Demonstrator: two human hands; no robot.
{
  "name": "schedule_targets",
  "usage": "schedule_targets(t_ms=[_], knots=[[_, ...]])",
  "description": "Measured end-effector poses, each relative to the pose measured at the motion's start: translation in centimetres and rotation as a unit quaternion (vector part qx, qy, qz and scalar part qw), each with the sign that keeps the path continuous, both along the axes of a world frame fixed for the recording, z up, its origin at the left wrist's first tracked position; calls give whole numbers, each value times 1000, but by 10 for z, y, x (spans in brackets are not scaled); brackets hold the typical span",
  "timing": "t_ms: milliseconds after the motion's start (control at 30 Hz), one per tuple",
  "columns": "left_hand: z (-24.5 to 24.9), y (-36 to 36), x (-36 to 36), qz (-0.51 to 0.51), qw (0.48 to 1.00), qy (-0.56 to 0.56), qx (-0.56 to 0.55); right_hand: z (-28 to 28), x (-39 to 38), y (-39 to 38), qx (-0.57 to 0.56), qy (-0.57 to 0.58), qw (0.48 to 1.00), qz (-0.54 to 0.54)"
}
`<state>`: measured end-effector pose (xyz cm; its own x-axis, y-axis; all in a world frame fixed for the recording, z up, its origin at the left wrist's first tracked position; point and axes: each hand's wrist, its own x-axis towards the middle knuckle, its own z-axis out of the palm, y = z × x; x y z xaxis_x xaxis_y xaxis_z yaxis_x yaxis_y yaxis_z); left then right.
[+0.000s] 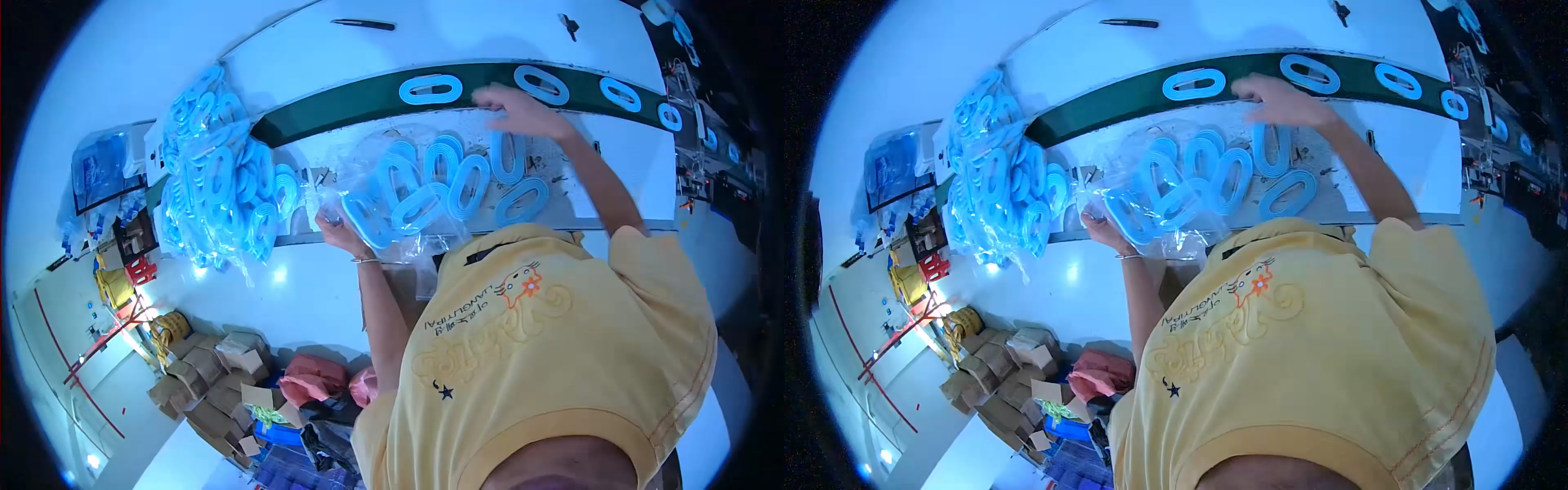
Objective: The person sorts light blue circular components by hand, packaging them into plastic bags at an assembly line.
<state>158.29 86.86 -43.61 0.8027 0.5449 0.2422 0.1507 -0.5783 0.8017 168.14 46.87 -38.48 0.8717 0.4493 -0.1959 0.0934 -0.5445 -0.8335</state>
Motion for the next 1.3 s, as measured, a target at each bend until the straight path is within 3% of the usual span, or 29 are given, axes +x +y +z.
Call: schedule_targets(t_ms=[33, 100, 300, 433, 533, 600, 633, 667, 733, 767, 867, 900, 933, 967, 1000, 1033, 1100, 1200, 1267, 1300], knots=[[-2, 1, 0, -7, 1000, -8, -1, 0, -16, -7, -4, 3, 1000, -4], [-4, 1, 2, -17, 999, -30, 0, -3, -35, -16, -154, -206, 958, 128], [14, -7, 5, -4, 998, -14, 55, 20, -12, -35, -245, -31, 960, 132], [10, -3, 5, 11, 999, 26, 40, 36, -10, -51, -135, 125, 977, 111], [-1, 1, 6, 5, 999, -6, 32, 17, 7, -72, -64, 65, 990, 107], [-5, 4, 6, -10, 999, -36, 27, 16, 23, -65, 88, 46, 994, -42], [-5, 3, 4, -14, 999, -34, 27, 13, 29, -46, 111, -3, 986, -126], [0, -1, 3, -4, 1000, -12, 21, 2, 41, -28, 188, -11, 971, -150], [8, -5, 5, 18, 999, 25, 12, -30, 67, 12, 158, -44, 972, -169], [12, -5, 5, 31, 998, 45, 11, -35, 73, 39, 235, 31, 947, -219], [16, -1, 5, 24, 999, 22, 15, -44, 78, 76, 204, 58, 950, -230], [14, -2, 7, 23, 1000, 10, 10, -47, 72, 75, 43, -156, 965, -208], [11, -4, 7, 24, 1000, -1, 2, -50, 64, 72, -125, -358, 910, -166], [8, -3, 5, 29, 1000, 5, -1, -21, 48, 64, -74, -196, 976, -58], [6, 1, 2, 29, 999, 10, 8, 20, 27, 55, -20, -22, 998, 50], [5, 5, 2, 27, 999, 13, 17, 46, 4, 52, -25, 41, 989, 138], [3, 3, 7, 24, 999, 8, 31, -10, -39, 42, -83, -209, 955, 195], [4, -5, 10, 21, 999, -7, 27, -4, -46, 36, -73, -229, 956, 169], [9, 0, 9, 17, 999, -19, 36, 17, -24, 20, 11, 54, 977, 204], [10, 4, 7, 19, 999, -21, 40, 22, -14, 13, 27, 50, 988, 143]])
